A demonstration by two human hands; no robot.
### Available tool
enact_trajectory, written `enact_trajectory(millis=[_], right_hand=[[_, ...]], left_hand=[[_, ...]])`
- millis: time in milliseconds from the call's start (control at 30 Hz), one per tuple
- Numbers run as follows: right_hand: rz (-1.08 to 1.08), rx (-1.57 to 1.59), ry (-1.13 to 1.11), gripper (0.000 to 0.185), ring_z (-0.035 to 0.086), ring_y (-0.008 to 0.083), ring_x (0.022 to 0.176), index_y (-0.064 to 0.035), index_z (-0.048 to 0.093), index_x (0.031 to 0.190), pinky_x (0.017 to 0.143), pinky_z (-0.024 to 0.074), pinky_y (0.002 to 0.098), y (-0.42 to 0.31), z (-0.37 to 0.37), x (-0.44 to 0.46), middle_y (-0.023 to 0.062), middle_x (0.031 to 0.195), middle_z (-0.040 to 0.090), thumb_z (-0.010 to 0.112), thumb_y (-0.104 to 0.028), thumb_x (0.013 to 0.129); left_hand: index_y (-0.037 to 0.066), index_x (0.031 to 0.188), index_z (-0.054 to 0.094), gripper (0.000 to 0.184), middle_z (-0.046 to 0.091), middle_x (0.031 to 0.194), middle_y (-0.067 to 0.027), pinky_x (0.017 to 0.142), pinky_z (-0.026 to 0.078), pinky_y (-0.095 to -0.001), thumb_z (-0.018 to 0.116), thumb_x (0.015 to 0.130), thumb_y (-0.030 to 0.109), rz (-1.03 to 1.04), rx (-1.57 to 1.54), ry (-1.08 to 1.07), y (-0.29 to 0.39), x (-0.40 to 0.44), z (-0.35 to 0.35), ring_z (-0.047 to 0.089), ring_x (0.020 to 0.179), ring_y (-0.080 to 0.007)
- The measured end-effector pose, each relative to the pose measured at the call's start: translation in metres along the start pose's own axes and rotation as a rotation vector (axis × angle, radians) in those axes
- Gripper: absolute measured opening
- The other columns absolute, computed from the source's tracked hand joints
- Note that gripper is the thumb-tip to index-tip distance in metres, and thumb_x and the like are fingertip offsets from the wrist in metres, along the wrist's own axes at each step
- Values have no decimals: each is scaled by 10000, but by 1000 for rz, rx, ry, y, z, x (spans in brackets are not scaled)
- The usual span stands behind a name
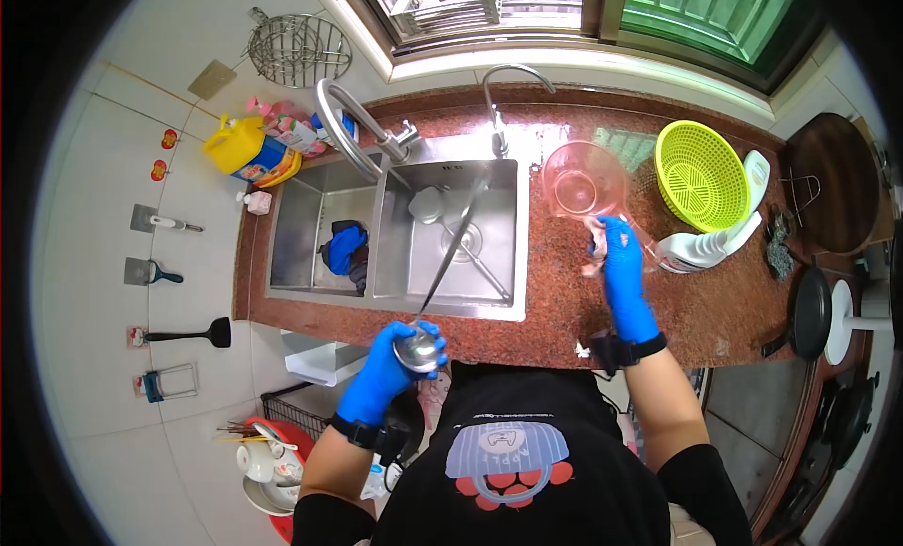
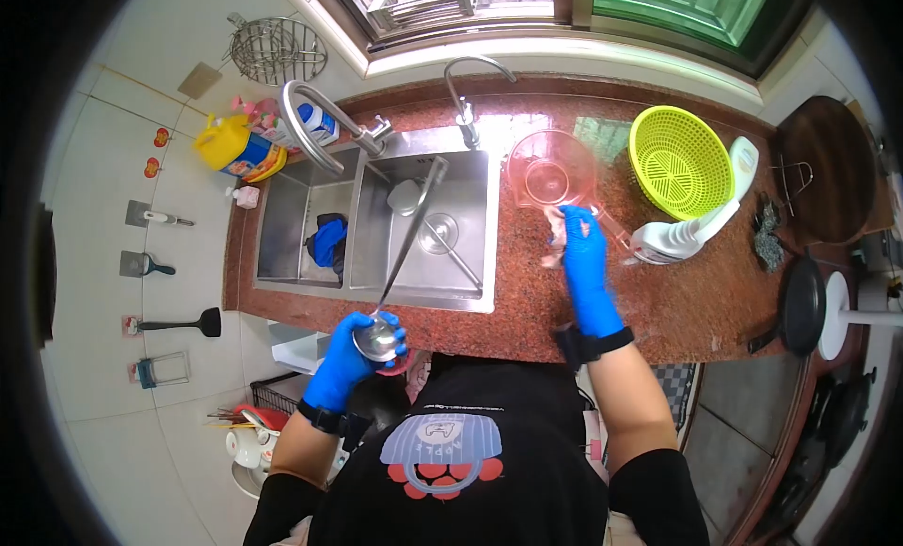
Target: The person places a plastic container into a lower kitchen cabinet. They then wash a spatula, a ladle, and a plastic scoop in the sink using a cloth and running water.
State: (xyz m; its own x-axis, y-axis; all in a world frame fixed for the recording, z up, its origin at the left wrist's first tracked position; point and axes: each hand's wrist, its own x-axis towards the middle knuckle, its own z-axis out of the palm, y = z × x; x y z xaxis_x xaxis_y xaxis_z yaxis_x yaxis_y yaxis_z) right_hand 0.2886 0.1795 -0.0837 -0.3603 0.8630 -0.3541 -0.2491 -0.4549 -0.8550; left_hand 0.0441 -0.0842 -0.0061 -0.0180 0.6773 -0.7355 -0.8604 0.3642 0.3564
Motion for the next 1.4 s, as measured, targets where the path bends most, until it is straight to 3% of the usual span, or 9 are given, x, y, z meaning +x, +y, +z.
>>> enact_trajectory(millis=[100, 233, 367, 433, 600, 867, 1000, 1267, 1400], right_hand=[[146, 447, -417, 302, 496, 91, 627, -46, 501, 1080, 550, 470, 240, 20, 76, -34, 22, 860, 558, 483, -277, 887], [104, -30, -843, 242, 571, 122, 859, -26, 588, 1027, 731, 454, 244, 53, 137, -85, 84, 997, 613, 516, -209, 885], [341, 169, -552, 283, 563, 111, 612, -10, 573, 1025, 592, 512, 242, 47, 136, -68, 95, 931, 618, 521, -249, 885], [185, 363, -365, 262, 424, 70, 491, -51, 508, 902, 716, 539, 425, 31, 133, -27, -28, 563, 376, 493, -313, 899], [224, 349, -292, 331, 404, 105, 432, -76, 500, 818, 684, 527, 432, -19, 147, -3, -13, 554, 373, 482, -399, 889], [-13, 708, 22, 337, 426, 117, 538, -100, 513, 800, 680, 479, 391, -45, 79, 69, -15, 595, 416, 474, -423, 887], [38, 203, -228, 382, 447, 160, 543, -108, 431, 710, 741, 460, 412, -30, 72, -2, 24, 586, 397, 438, -442, 896], [120, 47, -7, 375, 461, 170, 536, -73, 448, 727, 707, 483, 405, 16, 19, -68, 40, 580, 413, 449, -408, 897], [201, -32, 182, 372, 441, 182, 573, -80, 449, 745, 722, 470, 408, 22, -18, -95, 63, 620, 436, 417, -412, 911]], left_hand=[[17, 1008, 546, 415, 562, 907, -164, 582, 514, -383, 455, 735, 316, -139, -212, -106, -14, 12, 12, 564, 830, -336], [42, 1002, 536, 415, 561, 909, -158, 579, 485, -368, 468, 710, 330, -177, -93, -171, -30, 15, 49, 554, 841, -343], [58, 991, 539, 401, 555, 914, -147, 572, 483, -351, 470, 703, 329, -286, -158, -138, -37, 11, 34, 557, 828, -330], [41, 968, 549, 403, 536, 894, -168, 514, 478, -317, 450, 705, 329, -286, -166, -107, -47, 5, 24, 542, 783, -330], [39, 971, 548, 385, 531, 882, -184, 546, 512, -347, 464, 716, 315, -238, -116, -307, -30, -3, 12, 559, 764, -346], [24, 901, 538, 222, 552, 836, -79, 662, 493, -335, 539, 744, 181, 116, 533, 98, 21, -22, -54, 563, 729, -203], [25, 829, 513, 200, 540, 766, -69, 644, 459, -298, 545, 766, 213, 202, 691, 428, 59, 34, -63, 525, 698, -148], [1, 871, 525, 273, 571, 762, -123, 654, 456, -333, 582, 707, 212, 280, 1260, 497, 87, 205, -119, 554, 716, -214], [59, 986, 575, 291, 587, 880, -158, 784, 453, -387, 594, 713, 158, 937, 2086, 625, 90, 220, -86, 569, 833, -312]])
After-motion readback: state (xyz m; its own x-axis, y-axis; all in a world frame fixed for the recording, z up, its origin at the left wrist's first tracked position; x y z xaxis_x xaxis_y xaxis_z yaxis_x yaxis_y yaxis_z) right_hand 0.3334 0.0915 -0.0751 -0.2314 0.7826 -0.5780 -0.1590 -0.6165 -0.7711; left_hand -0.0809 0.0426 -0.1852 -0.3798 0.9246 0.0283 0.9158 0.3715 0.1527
